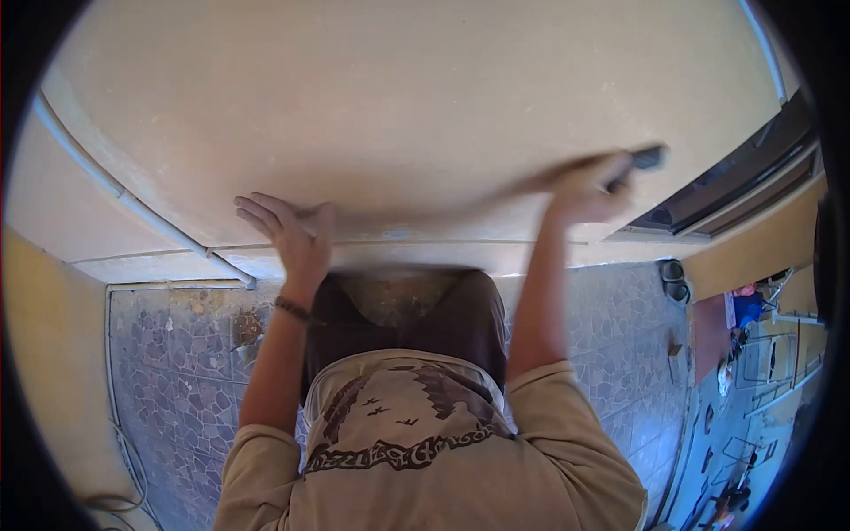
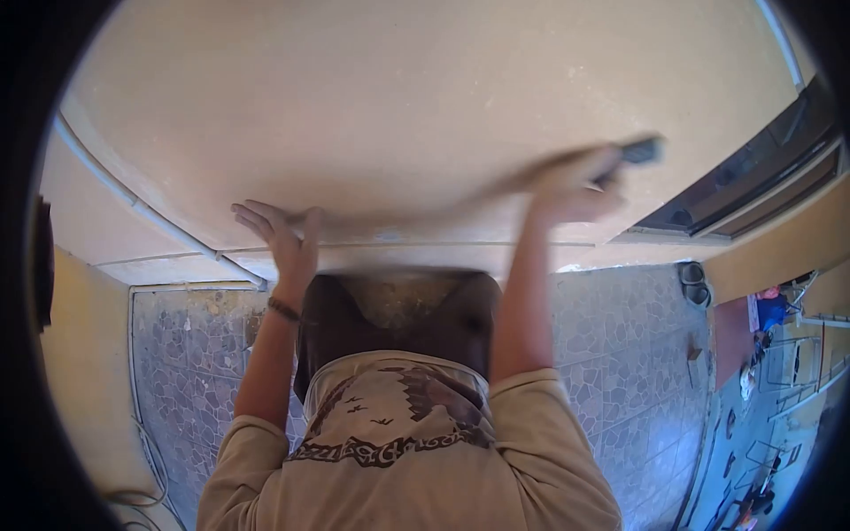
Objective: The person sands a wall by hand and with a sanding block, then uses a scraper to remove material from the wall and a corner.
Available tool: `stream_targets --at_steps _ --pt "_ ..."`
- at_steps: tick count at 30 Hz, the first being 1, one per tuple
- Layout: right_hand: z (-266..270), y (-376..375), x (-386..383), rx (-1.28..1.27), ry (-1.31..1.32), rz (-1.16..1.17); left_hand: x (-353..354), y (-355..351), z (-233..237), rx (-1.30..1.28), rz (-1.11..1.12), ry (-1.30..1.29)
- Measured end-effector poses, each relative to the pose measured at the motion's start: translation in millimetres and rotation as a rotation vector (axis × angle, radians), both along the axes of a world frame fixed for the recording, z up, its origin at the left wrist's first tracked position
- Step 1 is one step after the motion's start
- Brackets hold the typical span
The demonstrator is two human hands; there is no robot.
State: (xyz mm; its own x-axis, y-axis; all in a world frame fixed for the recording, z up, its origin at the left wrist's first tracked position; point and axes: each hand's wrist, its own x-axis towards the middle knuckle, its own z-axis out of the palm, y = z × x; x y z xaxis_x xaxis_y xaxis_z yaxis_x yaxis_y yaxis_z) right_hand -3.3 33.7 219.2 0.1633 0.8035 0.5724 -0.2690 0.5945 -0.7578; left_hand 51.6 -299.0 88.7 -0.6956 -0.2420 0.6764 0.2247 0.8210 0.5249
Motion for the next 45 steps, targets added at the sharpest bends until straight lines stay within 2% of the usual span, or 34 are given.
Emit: stream_targets --at_steps 1,3,4,6,9,11,13,15,18,21,24,27,30,33,36,41,45 --pt "-24 -38 0 0.111 -0.067 -0.018 0 17 2 0.041 -0.004 -0.016" --pt "-62 -92 24 0.874 -0.173 0.180 1 36 2 0.101 -0.064 0.010" --pt "-64 -111 37 0.974 -0.125 0.327 13 33 0 0.087 -0.137 -0.055" --pt "-90 -104 47 0.900 -0.193 0.455 36 26 0 0.069 -0.274 -0.177" --pt "-94 -81 71 0.752 -0.247 0.592 72 20 -25 0.334 -0.255 -0.406" --pt "-91 -82 89 0.679 -0.312 0.688 84 32 -19 0.674 -0.381 -0.558" --pt "-95 -91 104 0.709 -0.387 0.761 88 55 -7 0.747 -0.572 -0.556" --pt "-99 -101 113 0.782 -0.460 0.821 81 82 11 0.975 -0.758 -0.441" --pt "-97 -113 115 0.806 -0.489 0.930 63 92 35 1.141 -0.733 -0.463" --pt "-74 -123 113 0.736 -0.587 1.159 51 87 33 1.579 -0.774 -0.311" --pt "-74 -136 118 -0.119 -0.556 1.602 49 76 22 1.573 -0.777 -0.266" --pt "-84 -125 106 0.090 -0.895 1.510 50 85 23 1.566 -0.778 -0.189" --pt "-69 -125 101 0.184 -0.954 1.419 44 93 30 1.663 -0.721 -0.173" --pt "-60 -122 90 0.484 -0.725 1.246 32 97 49 1.315 -0.618 -0.041" --pt "-28 -136 81 0.617 -0.776 1.138 24 87 67 1.585 -0.926 -0.252" --pt "-8 -185 75 0.781 -0.599 1.084 28 52 96 1.785 -0.880 -0.138" --pt "-5 -194 72 0.778 -0.576 1.112 23 44 98 1.760 -0.880 0.016"
